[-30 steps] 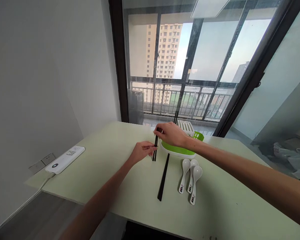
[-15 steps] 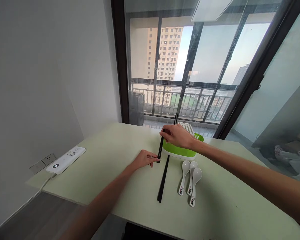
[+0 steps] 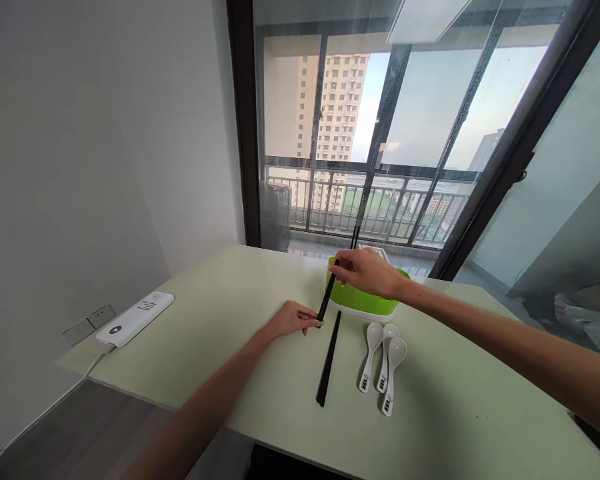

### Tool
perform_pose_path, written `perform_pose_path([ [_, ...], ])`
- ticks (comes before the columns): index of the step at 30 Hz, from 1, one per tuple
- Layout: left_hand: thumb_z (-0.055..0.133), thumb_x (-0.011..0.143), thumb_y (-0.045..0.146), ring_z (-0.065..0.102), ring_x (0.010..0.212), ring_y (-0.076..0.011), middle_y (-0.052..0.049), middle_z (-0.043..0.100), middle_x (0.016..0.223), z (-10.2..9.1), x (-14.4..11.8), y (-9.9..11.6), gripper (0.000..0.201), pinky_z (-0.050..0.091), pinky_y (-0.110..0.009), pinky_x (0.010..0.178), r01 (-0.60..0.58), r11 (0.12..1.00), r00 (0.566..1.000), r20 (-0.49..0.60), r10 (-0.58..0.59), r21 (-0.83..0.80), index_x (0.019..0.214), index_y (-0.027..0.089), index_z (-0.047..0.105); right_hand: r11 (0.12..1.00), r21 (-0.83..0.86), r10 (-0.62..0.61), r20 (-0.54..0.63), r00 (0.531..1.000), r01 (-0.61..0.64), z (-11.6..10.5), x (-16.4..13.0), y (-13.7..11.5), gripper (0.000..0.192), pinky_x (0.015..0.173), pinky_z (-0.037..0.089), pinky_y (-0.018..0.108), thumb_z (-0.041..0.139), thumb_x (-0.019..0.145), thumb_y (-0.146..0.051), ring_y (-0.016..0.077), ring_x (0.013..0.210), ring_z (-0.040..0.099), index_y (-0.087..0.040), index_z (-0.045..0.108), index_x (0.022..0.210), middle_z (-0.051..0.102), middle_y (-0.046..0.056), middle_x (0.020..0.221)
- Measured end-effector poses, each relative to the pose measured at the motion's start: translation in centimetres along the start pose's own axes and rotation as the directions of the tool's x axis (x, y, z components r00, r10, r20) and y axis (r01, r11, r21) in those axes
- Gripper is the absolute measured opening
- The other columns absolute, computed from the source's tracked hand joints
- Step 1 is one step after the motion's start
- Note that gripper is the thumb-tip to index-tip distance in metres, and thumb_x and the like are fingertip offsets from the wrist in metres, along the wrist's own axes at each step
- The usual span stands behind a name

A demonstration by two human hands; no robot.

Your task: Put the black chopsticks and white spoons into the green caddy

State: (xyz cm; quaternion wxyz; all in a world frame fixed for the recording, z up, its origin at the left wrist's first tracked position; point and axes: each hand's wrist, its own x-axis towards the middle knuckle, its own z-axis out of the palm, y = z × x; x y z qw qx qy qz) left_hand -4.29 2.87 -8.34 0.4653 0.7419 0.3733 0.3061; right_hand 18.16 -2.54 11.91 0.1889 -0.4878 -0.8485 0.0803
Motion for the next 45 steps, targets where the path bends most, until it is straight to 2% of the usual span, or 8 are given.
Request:
perform_pose_path([
  [6, 0.082, 0.070, 0.052, 0.062, 0.052, -0.0124, -0.009, 0.079, 0.088, 0.2, 0.1, 0.0, 0.048, 0.053, -0.026, 0.061, 0.002, 1.000, 1.000, -0.011, -0.002, 0.001, 0.100, 0.014, 0.081, 0.999, -0.028, 0.024, -0.012, 1.000, -0.025, -0.7, 0.2, -0.1, 0.034, 0.068, 0.049, 0.027, 0.047, 0.097, -0.048, 0.0171, 0.069, 0.071, -0.021, 0.067, 0.089, 0.076, 0.001, 0.077],
  [10, 0.077, 0.076, 0.051, 0.061, 0.050, -0.0119, -0.005, 0.077, 0.078, 0.3, 0.0, 0.2, 0.040, 0.050, -0.025, 0.060, -0.022, 0.998, 1.000, -0.006, 0.023, 0.054, 0.095, 0.016, 0.082, 0.998, -0.021, 0.059, -0.027, 0.998, -0.060, -0.3, 0.3, -0.2, 0.031, 0.069, 0.050, 0.028, 0.047, 0.097, -0.045, 0.0184, 0.071, 0.072, -0.021, 0.065, 0.089, 0.077, 0.001, 0.077],
  [16, 0.069, 0.084, 0.050, 0.062, 0.051, -0.0122, -0.001, 0.072, 0.071, 0.2, -0.1, 0.1, 0.041, 0.046, -0.022, 0.058, -0.088, 0.993, 0.996, 0.018, 0.086, 0.078, 0.106, 0.017, 0.080, 0.994, 0.023, 0.106, -0.066, 0.992, -0.105, 0.3, 0.4, 0.1, 0.029, 0.073, 0.052, 0.028, 0.046, 0.097, -0.043, 0.0184, 0.075, 0.074, -0.021, 0.064, 0.088, 0.077, 0.001, 0.077],
  [29, 0.061, 0.088, 0.053, 0.061, 0.052, -0.0117, -0.004, 0.076, 0.081, 0.3, -0.1, 0.2, 0.043, 0.045, -0.023, 0.059, -0.069, 0.992, 0.997, 0.029, 0.066, 0.110, 0.103, 0.017, 0.079, 0.998, 0.002, 0.065, -0.049, 0.997, -0.065, 0.1, 1.1, -1.3, 0.025, 0.071, 0.053, 0.029, 0.049, 0.096, -0.042, 0.0187, 0.072, 0.073, -0.023, 0.062, 0.086, 0.077, 0.000, 0.076],
  [33, 0.062, 0.087, 0.056, 0.063, 0.054, -0.0130, -0.005, 0.076, 0.080, 0.4, -0.1, -0.1, 0.045, 0.046, -0.024, 0.061, -0.063, 0.996, 0.998, -0.004, 0.063, 0.059, 0.102, 0.017, 0.078, 0.999, 0.020, 0.043, -0.027, 0.999, -0.043, -0.2, 1.7, -1.3, 0.024, 0.069, 0.054, 0.029, 0.050, 0.096, -0.041, 0.0182, 0.069, 0.074, -0.023, 0.060, 0.085, 0.077, 0.000, 0.076],
  [36, 0.066, 0.085, 0.056, 0.066, 0.057, -0.0130, -0.007, 0.076, 0.090, 0.2, 0.1, 0.1, 0.047, 0.045, -0.023, 0.057, -0.048, 0.998, 0.994, -0.097, 0.045, -0.029, 0.109, 0.016, 0.074, 0.999, 0.032, 0.005, -0.031, 1.000, -0.004, -1.5, 2.4, -1.3, 0.028, 0.066, 0.055, 0.030, 0.050, 0.096, -0.046, 0.0178, 0.067, 0.073, -0.021, 0.061, 0.087, 0.077, 0.002, 0.079],
  [40, 0.073, 0.081, 0.054, 0.070, 0.069, -0.0124, -0.014, 0.065, 0.129, -0.3, 0.4, 0.3, 0.059, 0.041, -0.019, 0.049, -0.059, 0.989, 0.958, -0.287, 0.018, -0.135, 0.127, 0.020, 0.061, 1.000, 0.004, 0.004, -0.137, 0.991, -0.003, -5.7, 3.4, -1.2, 0.039, 0.063, 0.056, 0.033, 0.051, 0.094, -0.056, 0.0182, 0.067, 0.072, -0.019, 0.065, 0.092, 0.077, 0.005, 0.082],
  [45, 0.064, 0.087, 0.058, 0.068, 0.073, -0.0127, -0.015, 0.066, 0.124, -0.7, 1.0, -0.2, 0.051, 0.044, -0.020, 0.046, 0.016, 0.987, 0.932, -0.354, -0.073, -0.161, 0.116, 0.015, 0.061, 0.997, -0.036, 0.056, -0.283, 0.957, -0.069, -11.1, 4.7, -0.7, 0.040, 0.068, 0.057, 0.038, 0.058, 0.090, -0.059, 0.0218, 0.068, 0.072, -0.020, 0.068, 0.089, 0.076, 0.007, 0.081],
])
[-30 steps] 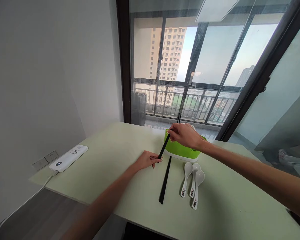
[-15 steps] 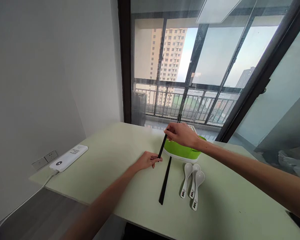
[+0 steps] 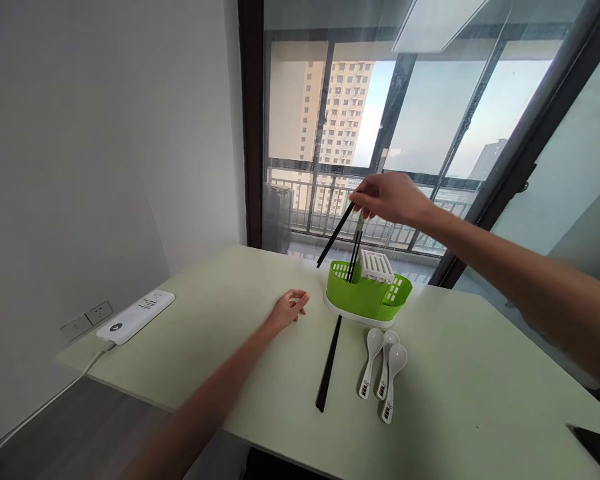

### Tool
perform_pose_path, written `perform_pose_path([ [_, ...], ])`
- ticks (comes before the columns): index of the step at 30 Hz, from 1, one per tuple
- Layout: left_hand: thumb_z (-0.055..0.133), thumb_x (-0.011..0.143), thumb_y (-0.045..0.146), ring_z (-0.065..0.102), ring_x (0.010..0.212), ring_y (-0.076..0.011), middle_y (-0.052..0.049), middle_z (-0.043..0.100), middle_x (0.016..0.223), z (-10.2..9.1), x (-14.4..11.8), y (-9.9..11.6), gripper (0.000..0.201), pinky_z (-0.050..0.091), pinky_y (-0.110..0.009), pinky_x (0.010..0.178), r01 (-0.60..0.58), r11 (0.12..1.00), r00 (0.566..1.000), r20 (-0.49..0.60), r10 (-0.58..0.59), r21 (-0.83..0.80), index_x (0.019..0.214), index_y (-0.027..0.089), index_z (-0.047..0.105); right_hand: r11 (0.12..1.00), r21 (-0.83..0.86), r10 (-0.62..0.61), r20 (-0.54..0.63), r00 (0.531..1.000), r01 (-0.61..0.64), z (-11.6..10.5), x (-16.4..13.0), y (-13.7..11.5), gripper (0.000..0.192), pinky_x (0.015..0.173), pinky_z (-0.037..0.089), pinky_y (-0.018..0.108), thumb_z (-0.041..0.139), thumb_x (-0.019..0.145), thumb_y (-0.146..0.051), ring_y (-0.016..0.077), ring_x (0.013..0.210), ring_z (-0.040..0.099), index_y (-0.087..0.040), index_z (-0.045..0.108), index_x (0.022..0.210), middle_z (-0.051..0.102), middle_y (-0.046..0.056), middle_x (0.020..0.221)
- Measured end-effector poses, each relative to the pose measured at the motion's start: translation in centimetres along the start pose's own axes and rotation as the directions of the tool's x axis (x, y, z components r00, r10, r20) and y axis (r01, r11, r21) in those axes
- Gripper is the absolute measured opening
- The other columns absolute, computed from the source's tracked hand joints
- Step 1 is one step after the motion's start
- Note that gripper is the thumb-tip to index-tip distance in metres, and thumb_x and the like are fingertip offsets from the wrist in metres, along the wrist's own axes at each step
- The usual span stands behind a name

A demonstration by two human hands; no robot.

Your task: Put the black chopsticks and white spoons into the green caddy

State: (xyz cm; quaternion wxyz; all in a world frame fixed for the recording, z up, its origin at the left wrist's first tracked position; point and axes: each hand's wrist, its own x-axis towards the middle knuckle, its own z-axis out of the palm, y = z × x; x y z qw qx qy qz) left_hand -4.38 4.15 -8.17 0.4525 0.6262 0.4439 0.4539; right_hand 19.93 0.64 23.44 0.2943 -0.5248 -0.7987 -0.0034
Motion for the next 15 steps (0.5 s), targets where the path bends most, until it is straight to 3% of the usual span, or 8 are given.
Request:
perform_pose_path([
  [3, 0.059, 0.090, 0.058, 0.067, 0.072, -0.0126, -0.014, 0.067, 0.120, 0.1, 0.1, -0.4, 0.048, 0.044, -0.020, 0.046, 0.002, 1.000, 1.000, 0.004, -0.002, 0.019, 0.111, 0.015, 0.061, 0.998, -0.051, 0.026, -0.027, 0.999, -0.027, -1.3, 1.0, 0.7, 0.034, 0.071, 0.057, 0.040, 0.059, 0.091, -0.054, 0.0226, 0.069, 0.072, -0.021, 0.068, 0.088, 0.076, 0.007, 0.082],
  [6, 0.057, 0.090, 0.059, 0.066, 0.071, -0.0124, -0.013, 0.068, 0.118, 0.1, 0.1, -0.6, 0.048, 0.044, -0.021, 0.047, -0.008, 0.999, 1.000, 0.024, 0.007, 0.036, 0.110, 0.016, 0.062, 0.995, -0.089, 0.046, 0.003, 0.999, -0.046, -1.1, 1.6, 2.0, 0.027, 0.068, 0.057, 0.038, 0.059, 0.092, -0.048, 0.0222, 0.067, 0.071, -0.022, 0.066, 0.089, 0.076, 0.007, 0.084],
  [11, 0.054, 0.089, 0.064, 0.066, 0.070, -0.0138, -0.010, 0.071, 0.104, 0.0, -0.1, -0.7, 0.051, 0.044, -0.023, 0.050, -0.009, 0.996, 0.999, 0.043, 0.005, 0.091, 0.107, 0.016, 0.063, 0.989, -0.139, 0.055, 0.079, 0.995, -0.043, 1.7, 2.7, 5.0, 0.028, 0.063, 0.055, 0.034, 0.057, 0.093, -0.046, 0.0195, 0.063, 0.071, -0.020, 0.067, 0.089, 0.077, 0.006, 0.083],
  [15, 0.053, 0.089, 0.064, 0.066, 0.069, -0.0155, -0.008, 0.072, 0.089, -0.1, -0.1, -0.7, 0.051, 0.043, -0.024, 0.051, -0.010, 0.992, 0.998, 0.055, 0.003, 0.126, 0.106, 0.016, 0.064, 0.981, -0.192, 0.017, 0.210, 0.978, 0.024, 4.6, 3.6, 7.0, 0.031, 0.065, 0.054, 0.031, 0.053, 0.092, -0.045, 0.0177, 0.063, 0.071, -0.019, 0.069, 0.094, 0.077, 0.005, 0.081],
])
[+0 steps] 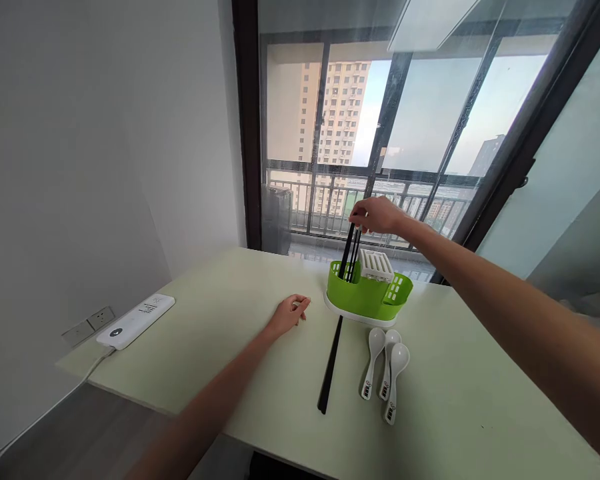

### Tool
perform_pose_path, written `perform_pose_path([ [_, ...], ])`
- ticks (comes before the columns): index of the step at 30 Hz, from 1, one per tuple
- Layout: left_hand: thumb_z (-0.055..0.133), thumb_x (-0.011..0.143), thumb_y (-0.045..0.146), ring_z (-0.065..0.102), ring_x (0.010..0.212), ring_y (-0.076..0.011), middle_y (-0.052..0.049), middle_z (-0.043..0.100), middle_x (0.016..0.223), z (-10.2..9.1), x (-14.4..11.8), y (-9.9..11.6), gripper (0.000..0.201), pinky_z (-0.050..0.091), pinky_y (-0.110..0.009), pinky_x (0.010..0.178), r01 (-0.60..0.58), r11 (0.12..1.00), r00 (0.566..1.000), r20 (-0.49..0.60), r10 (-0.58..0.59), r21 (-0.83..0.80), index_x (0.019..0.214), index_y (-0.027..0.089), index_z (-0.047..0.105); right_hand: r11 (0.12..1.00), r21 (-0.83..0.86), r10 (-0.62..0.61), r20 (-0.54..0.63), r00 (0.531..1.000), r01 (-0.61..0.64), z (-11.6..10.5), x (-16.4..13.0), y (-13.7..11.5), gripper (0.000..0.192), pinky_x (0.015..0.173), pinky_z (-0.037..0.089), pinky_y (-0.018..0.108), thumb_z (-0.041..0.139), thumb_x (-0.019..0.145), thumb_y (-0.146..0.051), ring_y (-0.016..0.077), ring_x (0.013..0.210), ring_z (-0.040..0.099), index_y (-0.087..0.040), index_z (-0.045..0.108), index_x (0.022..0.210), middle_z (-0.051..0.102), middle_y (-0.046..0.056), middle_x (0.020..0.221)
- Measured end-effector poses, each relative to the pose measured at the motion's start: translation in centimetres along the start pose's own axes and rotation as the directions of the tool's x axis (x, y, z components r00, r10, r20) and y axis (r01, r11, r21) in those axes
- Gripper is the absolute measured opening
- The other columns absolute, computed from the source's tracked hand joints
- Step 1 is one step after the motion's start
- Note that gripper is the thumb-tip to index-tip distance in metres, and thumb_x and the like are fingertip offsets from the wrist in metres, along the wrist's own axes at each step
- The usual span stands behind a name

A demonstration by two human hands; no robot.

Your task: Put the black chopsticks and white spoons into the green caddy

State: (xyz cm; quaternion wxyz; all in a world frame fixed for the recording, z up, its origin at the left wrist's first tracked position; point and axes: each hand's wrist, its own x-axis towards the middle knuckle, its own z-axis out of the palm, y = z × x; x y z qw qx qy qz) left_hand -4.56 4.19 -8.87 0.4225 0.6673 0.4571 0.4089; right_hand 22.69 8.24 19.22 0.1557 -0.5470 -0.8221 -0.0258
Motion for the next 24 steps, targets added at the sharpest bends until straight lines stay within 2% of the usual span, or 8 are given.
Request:
perform_pose_path([
  [4, 0.052, 0.090, 0.061, 0.065, 0.067, -0.0151, -0.007, 0.072, 0.085, 0.1, -0.1, 0.2, 0.048, 0.043, -0.023, 0.053, -0.012, 0.999, 1.000, 0.005, 0.011, 0.038, 0.100, 0.016, 0.066, 0.998, -0.017, -0.064, 0.121, 0.991, 0.066, 2.2, 0.9, 1.0, 0.031, 0.069, 0.055, 0.031, 0.052, 0.090, -0.043, 0.0194, 0.067, 0.072, -0.020, 0.071, 0.094, 0.078, 0.003, 0.079],
  [11, 0.054, 0.092, 0.054, 0.065, 0.065, -0.0146, -0.006, 0.071, 0.083, 0.3, -0.2, 0.3, 0.042, 0.045, -0.025, 0.058, -0.022, 0.998, 1.000, -0.010, 0.023, 0.064, 0.097, 0.016, 0.068, 0.998, -0.057, -0.024, 0.195, 0.980, 0.036, 4.6, 1.0, 1.8, 0.025, 0.073, 0.052, 0.024, 0.051, 0.093, -0.035, 0.0149, 0.070, 0.072, -0.018, 0.069, 0.097, 0.078, 0.001, 0.083],
  [14, 0.054, 0.092, 0.055, 0.065, 0.064, -0.0140, -0.007, 0.072, 0.089, 0.2, -0.1, 0.1, 0.041, 0.046, -0.025, 0.058, -0.032, 0.997, 0.999, -0.016, 0.033, 0.071, 0.096, 0.016, 0.068, 0.985, -0.161, 0.075, 0.113, 0.991, -0.056, 5.2, 0.7, 1.6, 0.026, 0.075, 0.050, 0.026, 0.050, 0.095, -0.034, 0.0163, 0.079, 0.073, -0.020, 0.068, 0.108, 0.078, 0.003, 0.094],
  [17, 0.053, 0.092, 0.055, 0.065, 0.065, -0.0140, -0.008, 0.073, 0.092, 0.1, -0.1, 0.0, 0.043, 0.046, -0.024, 0.058, -0.035, 0.996, 0.999, -0.013, 0.036, 0.086, 0.098, 0.016, 0.069, 0.957, -0.243, 0.157, -0.025, 0.987, -0.159, 5.0, 0.4, 0.9, 0.035, 0.080, 0.050, 0.036, 0.047, 0.097, -0.035, 0.0270, 0.097, 0.070, -0.017, 0.062, 0.124, 0.075, 0.013, 0.110],
  [19, 0.053, 0.092, 0.055, 0.066, 0.065, -0.0138, -0.008, 0.073, 0.097, 0.1, -0.1, 0.1, 0.043, 0.047, -0.024, 0.058, -0.039, 0.995, 0.999, -0.012, 0.041, 0.095, 0.098, 0.016, 0.070, 0.943, -0.287, 0.150, -0.092, 0.984, -0.171, 4.6, 0.0, 0.0, 0.039, 0.080, 0.049, 0.042, 0.043, 0.099, -0.036, 0.0317, 0.102, 0.068, -0.016, 0.060, 0.128, 0.070, 0.019, 0.121],
  [21, 0.054, 0.092, 0.055, 0.066, 0.064, -0.0133, -0.010, 0.072, 0.104, 0.1, -0.2, 0.2, 0.043, 0.048, -0.026, 0.060, -0.052, 0.993, 0.999, -0.012, 0.053, 0.105, 0.097, 0.016, 0.071, 0.943, -0.324, 0.048, -0.090, 0.995, -0.074, 4.2, -0.8, -1.5, 0.037, 0.076, 0.049, 0.039, 0.039, 0.100, -0.034, 0.0293, 0.096, 0.068, -0.018, 0.061, 0.125, 0.068, 0.018, 0.124],
  [23, 0.054, 0.092, 0.054, 0.066, 0.063, -0.0128, -0.010, 0.071, 0.110, 0.1, -0.2, 0.3, 0.042, 0.049, -0.027, 0.061, -0.061, 0.991, 0.998, -0.010, 0.063, 0.116, 0.095, 0.016, 0.072, 0.935, -0.330, -0.135, 0.017, 0.991, 0.133, 4.2, -1.8, -3.2, 0.035, 0.070, 0.046, 0.032, 0.037, 0.101, -0.033, 0.0227, 0.084, 0.068, -0.020, 0.064, 0.119, 0.072, 0.013, 0.117],
  [24, 0.053, 0.092, 0.054, 0.066, 0.062, -0.0124, -0.011, 0.071, 0.112, 0.1, -0.2, 0.3, 0.042, 0.049, -0.027, 0.062, -0.065, 0.991, 0.998, -0.008, 0.066, 0.121, 0.094, 0.016, 0.072, 0.915, -0.318, -0.228, 0.095, 0.969, 0.246, 4.4, -2.5, -4.2, 0.034, 0.067, 0.045, 0.029, 0.037, 0.101, -0.032, 0.0202, 0.080, 0.067, -0.021, 0.066, 0.115, 0.073, 0.011, 0.112],
])
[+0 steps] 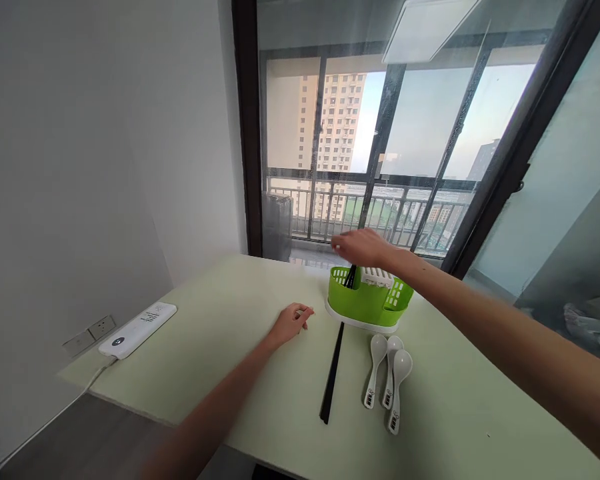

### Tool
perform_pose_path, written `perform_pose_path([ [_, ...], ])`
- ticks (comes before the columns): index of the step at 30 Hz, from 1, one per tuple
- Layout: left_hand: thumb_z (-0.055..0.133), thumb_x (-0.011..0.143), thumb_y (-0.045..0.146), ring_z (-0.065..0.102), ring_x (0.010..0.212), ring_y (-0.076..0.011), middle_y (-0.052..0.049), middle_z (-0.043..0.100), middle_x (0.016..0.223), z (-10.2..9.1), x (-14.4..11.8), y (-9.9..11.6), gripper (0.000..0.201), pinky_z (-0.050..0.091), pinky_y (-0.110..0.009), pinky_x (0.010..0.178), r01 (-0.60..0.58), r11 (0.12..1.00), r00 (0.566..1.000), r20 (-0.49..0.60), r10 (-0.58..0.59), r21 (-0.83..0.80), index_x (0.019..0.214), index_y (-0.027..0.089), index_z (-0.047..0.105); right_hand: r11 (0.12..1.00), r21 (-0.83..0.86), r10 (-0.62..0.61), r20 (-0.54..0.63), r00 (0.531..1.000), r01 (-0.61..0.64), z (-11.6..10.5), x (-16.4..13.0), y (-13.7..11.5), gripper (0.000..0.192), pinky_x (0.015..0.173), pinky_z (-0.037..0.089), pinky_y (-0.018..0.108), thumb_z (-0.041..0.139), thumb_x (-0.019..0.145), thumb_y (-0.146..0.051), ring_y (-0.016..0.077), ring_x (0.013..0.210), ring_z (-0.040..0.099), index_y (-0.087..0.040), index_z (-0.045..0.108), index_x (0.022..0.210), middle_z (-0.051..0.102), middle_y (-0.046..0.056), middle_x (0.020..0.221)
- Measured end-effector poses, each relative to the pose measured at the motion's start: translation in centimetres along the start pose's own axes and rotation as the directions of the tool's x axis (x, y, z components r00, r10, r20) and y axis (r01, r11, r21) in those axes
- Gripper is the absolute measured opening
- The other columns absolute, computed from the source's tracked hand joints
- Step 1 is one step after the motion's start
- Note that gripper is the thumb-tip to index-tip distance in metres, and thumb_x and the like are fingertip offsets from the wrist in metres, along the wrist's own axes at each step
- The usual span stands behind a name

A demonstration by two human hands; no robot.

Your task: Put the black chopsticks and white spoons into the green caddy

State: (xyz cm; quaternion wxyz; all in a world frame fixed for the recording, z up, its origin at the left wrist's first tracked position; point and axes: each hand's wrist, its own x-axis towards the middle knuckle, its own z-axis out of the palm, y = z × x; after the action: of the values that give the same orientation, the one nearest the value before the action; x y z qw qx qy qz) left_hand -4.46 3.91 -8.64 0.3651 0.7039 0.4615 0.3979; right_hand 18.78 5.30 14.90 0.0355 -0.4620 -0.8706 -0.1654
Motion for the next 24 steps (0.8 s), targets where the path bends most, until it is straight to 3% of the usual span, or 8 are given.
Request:
perform_pose_path([
  [2, 0.053, 0.093, 0.052, 0.065, 0.062, -0.0117, -0.011, 0.070, 0.114, 0.0, 0.0, 0.0, 0.041, 0.049, -0.026, 0.062, -0.005, 1.000, 1.000, 0.002, 0.005, 0.009, 0.094, 0.017, 0.073, 0.983, -0.010, -0.183, 0.076, 0.980, 0.184, 0.1, -1.0, -2.2, 0.030, 0.065, 0.041, 0.026, 0.041, 0.100, -0.031, 0.0184, 0.078, 0.066, -0.020, 0.068, 0.107, 0.075, 0.009, 0.101],
  [6, 0.053, 0.092, 0.050, 0.065, 0.061, -0.0123, -0.010, 0.072, 0.106, 0.1, 0.1, -0.1, 0.039, 0.049, -0.026, 0.064, -0.004, 0.999, 1.000, -0.005, 0.004, 0.033, 0.094, 0.016, 0.073, 0.957, -0.010, -0.283, 0.178, 0.942, 0.290, 2.2, -3.5, -5.8, 0.026, 0.063, 0.036, 0.026, 0.047, 0.094, -0.023, 0.0185, 0.080, 0.068, -0.022, 0.070, 0.107, 0.075, 0.007, 0.094],
  [9, 0.053, 0.092, 0.049, 0.064, 0.060, -0.0128, -0.009, 0.073, 0.102, 0.2, 0.1, -0.3, 0.039, 0.049, -0.027, 0.065, -0.010, 0.999, 1.000, -0.011, 0.011, 0.047, 0.093, 0.016, 0.074, 0.921, -0.002, -0.372, 0.289, 0.882, 0.389, 5.1, -5.7, -7.5, 0.033, 0.061, 0.035, 0.027, 0.061, 0.083, -0.019, 0.0207, 0.077, 0.070, -0.024, 0.068, 0.116, 0.075, 0.006, 0.089],
  [12, 0.052, 0.092, 0.051, 0.065, 0.060, -0.0125, -0.009, 0.073, 0.106, 0.3, 0.2, -0.5, 0.040, 0.049, -0.027, 0.066, -0.031, 0.999, 1.000, -0.002, 0.032, 0.039, 0.092, 0.017, 0.074, 0.869, -0.031, -0.452, 0.355, 0.818, 0.494, 8.8, -7.9, -8.6, 0.031, 0.059, 0.033, 0.027, 0.066, 0.078, -0.016, 0.0216, 0.073, 0.070, -0.021, 0.067, 0.108, 0.074, 0.007, 0.087],
  [14, 0.052, 0.092, 0.052, 0.065, 0.061, -0.0127, -0.008, 0.074, 0.106, 0.3, 0.2, -0.6, 0.041, 0.049, -0.027, 0.066, -0.031, 0.999, 0.999, 0.007, 0.031, 0.031, 0.093, 0.018, 0.074, 0.854, -0.063, -0.466, 0.350, 0.812, 0.517, 11.3, -8.9, -9.1, 0.035, 0.057, 0.031, 0.027, 0.063, 0.077, -0.012, 0.0204, 0.069, 0.068, -0.020, 0.065, 0.111, 0.073, 0.007, 0.083],
  [18, 0.051, 0.091, 0.055, 0.065, 0.061, -0.0131, -0.008, 0.075, 0.102, 0.2, 0.2, -0.7, 0.044, 0.048, -0.026, 0.064, -0.012, 0.999, 1.000, 0.010, 0.011, 0.032, 0.093, 0.018, 0.073, 0.853, -0.080, -0.481, 0.262, 0.837, 0.516, 14.6, -9.6, -10.1, 0.020, 0.054, 0.028, 0.029, 0.055, 0.083, -0.018, 0.0195, 0.061, 0.064, -0.017, 0.064, 0.100, 0.069, 0.006, 0.074],
  [24, 0.049, 0.092, 0.053, 0.064, 0.061, -0.0132, -0.007, 0.076, 0.096, 0.1, 0.0, -0.6, 0.043, 0.048, -0.026, 0.063, -0.019, 1.000, 0.999, 0.028, 0.019, 0.010, 0.094, 0.017, 0.072, 0.830, -0.064, -0.533, 0.202, 0.822, 0.554, 14.1, -9.0, -11.7, 0.015, 0.054, 0.031, 0.029, 0.053, 0.088, -0.022, 0.0171, 0.065, 0.063, -0.018, 0.065, 0.097, 0.069, 0.006, 0.086],
])
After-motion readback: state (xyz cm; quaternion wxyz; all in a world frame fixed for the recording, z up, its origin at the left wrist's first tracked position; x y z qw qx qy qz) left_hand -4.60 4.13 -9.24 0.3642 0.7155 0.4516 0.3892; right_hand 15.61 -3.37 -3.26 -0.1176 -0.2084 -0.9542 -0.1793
